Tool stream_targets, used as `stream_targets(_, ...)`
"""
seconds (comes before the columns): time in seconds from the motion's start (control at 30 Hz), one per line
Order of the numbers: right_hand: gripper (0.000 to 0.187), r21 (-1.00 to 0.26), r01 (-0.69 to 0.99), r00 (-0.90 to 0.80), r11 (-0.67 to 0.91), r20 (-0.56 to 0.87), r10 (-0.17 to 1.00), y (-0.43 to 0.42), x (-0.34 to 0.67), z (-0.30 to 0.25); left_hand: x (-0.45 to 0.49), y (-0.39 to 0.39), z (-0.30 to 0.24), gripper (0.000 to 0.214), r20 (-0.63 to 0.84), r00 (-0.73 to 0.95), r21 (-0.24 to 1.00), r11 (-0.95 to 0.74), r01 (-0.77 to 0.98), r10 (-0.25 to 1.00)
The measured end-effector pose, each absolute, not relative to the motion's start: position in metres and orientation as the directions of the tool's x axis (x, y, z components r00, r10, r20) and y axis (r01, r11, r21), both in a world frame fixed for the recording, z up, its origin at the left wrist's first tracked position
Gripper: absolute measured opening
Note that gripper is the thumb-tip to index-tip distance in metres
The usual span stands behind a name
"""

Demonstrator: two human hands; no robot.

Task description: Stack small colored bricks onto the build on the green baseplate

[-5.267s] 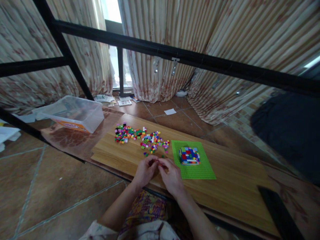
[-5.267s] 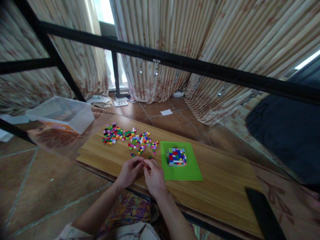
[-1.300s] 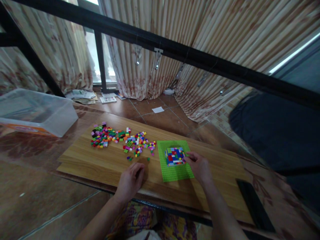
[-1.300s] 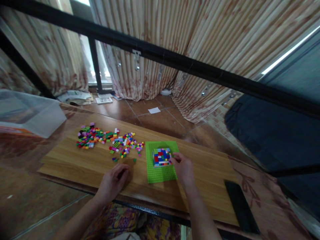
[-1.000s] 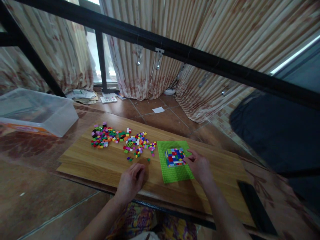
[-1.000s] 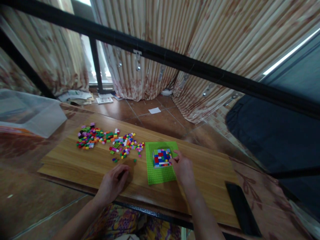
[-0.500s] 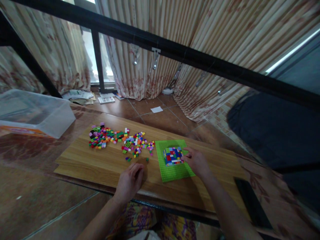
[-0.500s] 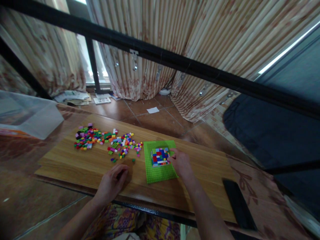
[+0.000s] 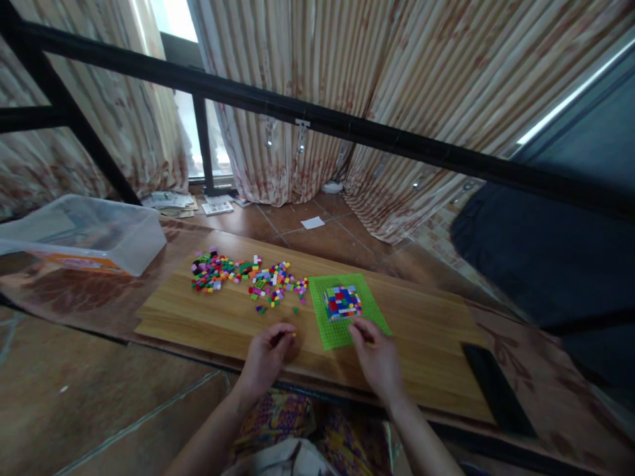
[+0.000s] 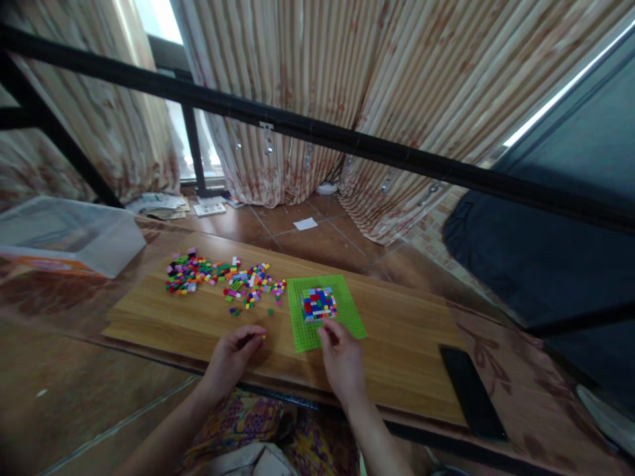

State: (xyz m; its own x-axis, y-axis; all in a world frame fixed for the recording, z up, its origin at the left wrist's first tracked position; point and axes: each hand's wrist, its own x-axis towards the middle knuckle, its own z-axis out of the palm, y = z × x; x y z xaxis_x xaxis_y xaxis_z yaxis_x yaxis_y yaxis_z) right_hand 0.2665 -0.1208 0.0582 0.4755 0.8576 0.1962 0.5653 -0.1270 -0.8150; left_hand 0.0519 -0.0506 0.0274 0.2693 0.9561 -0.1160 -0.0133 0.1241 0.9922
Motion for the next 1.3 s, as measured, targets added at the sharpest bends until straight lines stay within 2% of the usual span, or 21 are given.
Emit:
stream_targets(0.13, 0.027, -0.883, 0.463, 0.357, -0.078, 0.105, 0.928, -0.141, 0.23, 0.065, 0.069, -0.067, 0.054, 0.025, -0.274, 0.388, 0.892, 0.383, -0.241, 0.88)
stream_targets(0.23, 0.027, -0.902, 0.429, 0.314, -0.047, 0.101, 0.944, -0.145, 0.217, 0.075, 0.075, -0.073, 0.07, 0.03, -0.336, 0.45, 0.824, 0.49, -0.286, 0.828)
stream_targets(0.57, 0.012, -0.901, 0.421, 0.255, 0.106, 0.23, 0.939, -0.149, 0.212, 0.085, 0.073, -0.082, 0.083, 0.032, -0.44, 0.547, 0.687, 0.659, -0.305, 0.712)
stream_targets(0.67, 0.012, -0.913, 0.396, 0.27, 0.101, 0.221, 0.937, -0.15, 0.211, 0.084, 0.071, -0.08, 0.084, 0.032, -0.462, 0.589, 0.639, 0.71, -0.297, 0.663)
stream_targets(0.8, 0.011, -0.959, 0.279, 0.382, 0.054, 0.163, 0.91, -0.151, 0.211, 0.082, 0.069, -0.078, 0.084, 0.031, -0.474, 0.639, 0.553, 0.769, -0.319, 0.606)
stream_targets(0.87, 0.014, -0.974, 0.226, 0.431, 0.01, 0.109, 0.896, -0.15, 0.215, 0.079, 0.067, -0.076, 0.081, 0.028, -0.482, 0.626, 0.565, 0.764, -0.312, 0.613)
stream_targets(1.0, 0.024, -0.969, 0.236, 0.521, -0.074, 0.062, 0.851, -0.148, 0.235, 0.073, 0.061, -0.065, 0.067, 0.024, -0.446, 0.47, 0.76, 0.6, -0.249, 0.761)
stream_targets(1.07, 0.027, -0.956, 0.271, 0.571, -0.11, 0.068, 0.818, -0.145, 0.249, 0.07, 0.056, -0.054, 0.055, 0.022, -0.348, 0.355, 0.888, 0.426, -0.173, 0.868)
stream_targets(1.13, 0.028, -0.942, 0.311, 0.604, -0.13, 0.091, 0.792, -0.14, 0.263, 0.069, 0.049, -0.043, 0.042, 0.017, -0.192, 0.223, 0.979, 0.202, -0.023, 0.956)
stream_targets(1.2, 0.029, -0.926, 0.355, 0.615, -0.129, 0.128, 0.778, -0.134, 0.276, 0.068, 0.043, -0.033, 0.032, 0.016, -0.037, 0.169, 0.99, 0.013, 0.138, 0.985)
stream_targets(1.3, 0.029, -0.896, 0.425, 0.612, -0.127, 0.181, 0.77, -0.122, 0.29, 0.066, 0.036, -0.026, 0.02, 0.016, 0.15, 0.194, 0.924, -0.207, 0.321, 0.969)
